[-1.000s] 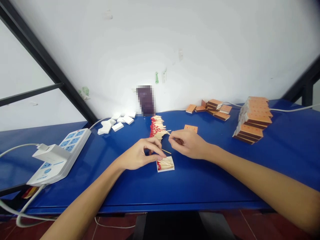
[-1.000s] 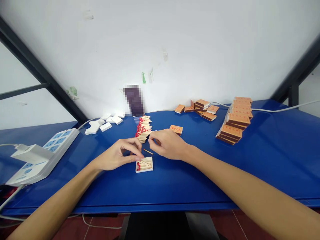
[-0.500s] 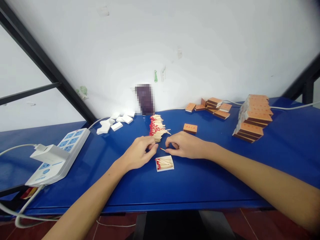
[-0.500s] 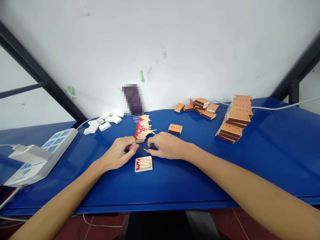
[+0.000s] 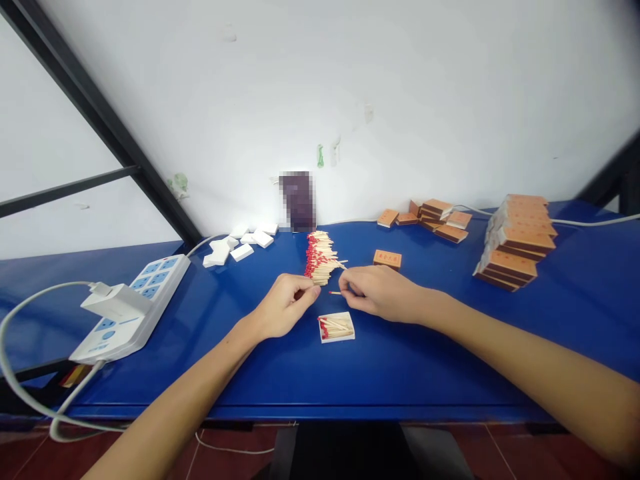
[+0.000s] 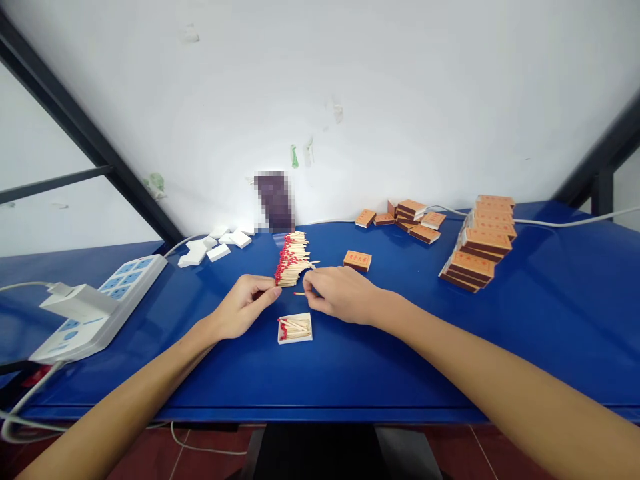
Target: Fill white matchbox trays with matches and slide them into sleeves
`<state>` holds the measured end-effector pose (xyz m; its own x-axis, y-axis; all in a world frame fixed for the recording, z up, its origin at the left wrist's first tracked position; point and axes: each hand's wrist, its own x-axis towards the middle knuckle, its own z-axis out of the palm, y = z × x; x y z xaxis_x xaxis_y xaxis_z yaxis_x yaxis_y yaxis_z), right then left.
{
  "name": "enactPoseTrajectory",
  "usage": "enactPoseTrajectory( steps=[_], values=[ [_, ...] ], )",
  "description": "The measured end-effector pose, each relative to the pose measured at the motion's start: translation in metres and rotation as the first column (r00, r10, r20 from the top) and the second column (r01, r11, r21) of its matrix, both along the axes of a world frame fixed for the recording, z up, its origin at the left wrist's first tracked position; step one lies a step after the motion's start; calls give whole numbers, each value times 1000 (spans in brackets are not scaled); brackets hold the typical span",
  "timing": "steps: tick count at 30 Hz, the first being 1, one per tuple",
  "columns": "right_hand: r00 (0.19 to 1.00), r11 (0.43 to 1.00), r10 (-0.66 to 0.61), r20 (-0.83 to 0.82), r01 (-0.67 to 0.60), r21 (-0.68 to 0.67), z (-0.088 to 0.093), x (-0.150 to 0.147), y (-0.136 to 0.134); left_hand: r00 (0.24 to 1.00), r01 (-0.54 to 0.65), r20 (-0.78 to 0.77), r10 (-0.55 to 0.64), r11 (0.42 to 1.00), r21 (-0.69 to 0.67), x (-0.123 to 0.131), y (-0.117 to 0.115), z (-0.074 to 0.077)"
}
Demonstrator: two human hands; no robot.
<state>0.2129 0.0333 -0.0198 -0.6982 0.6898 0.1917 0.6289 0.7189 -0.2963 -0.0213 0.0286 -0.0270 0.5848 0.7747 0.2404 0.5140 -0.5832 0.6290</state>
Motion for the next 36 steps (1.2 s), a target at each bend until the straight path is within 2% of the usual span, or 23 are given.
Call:
enactPoseTrajectory(
  steps=[3,6,10,15,19,22,26,32,36],
  values=[
    [993,993,63,-97,-72,-94,5,-4,-7,995,78,-66,-74,995,60,-6,5,3],
    [983,972,142,-117,-160,-170,8,-7,-15,984,101,-151,-90,992,71,-10,7,5],
    [988,985,122,-93,-132,-114,10,-8,-22,974,118,-203,-104,991,60,-8,5,5],
    [978,976,197,-67,-202,-83,6,-6,-21,963,72,-267,-33,988,139,-8,6,4],
    [990,990,127,-53,-130,-58,1,-6,-18,947,41,-318,38,970,239,-11,9,4],
    [989,987,149,-18,-149,-67,2,-5,-16,937,30,-343,66,963,268,-13,11,4],
    [994,994,107,-1,-107,-14,5,-2,-14,935,43,-350,49,967,252,-13,10,4],
    [990,989,143,-15,-144,-35,3,-2,-15,942,137,-327,-80,978,155,-11,5,8],
    [986,986,161,-31,-162,-36,0,-4,-15,941,142,-325,-96,982,121,-9,4,7]
  ],
)
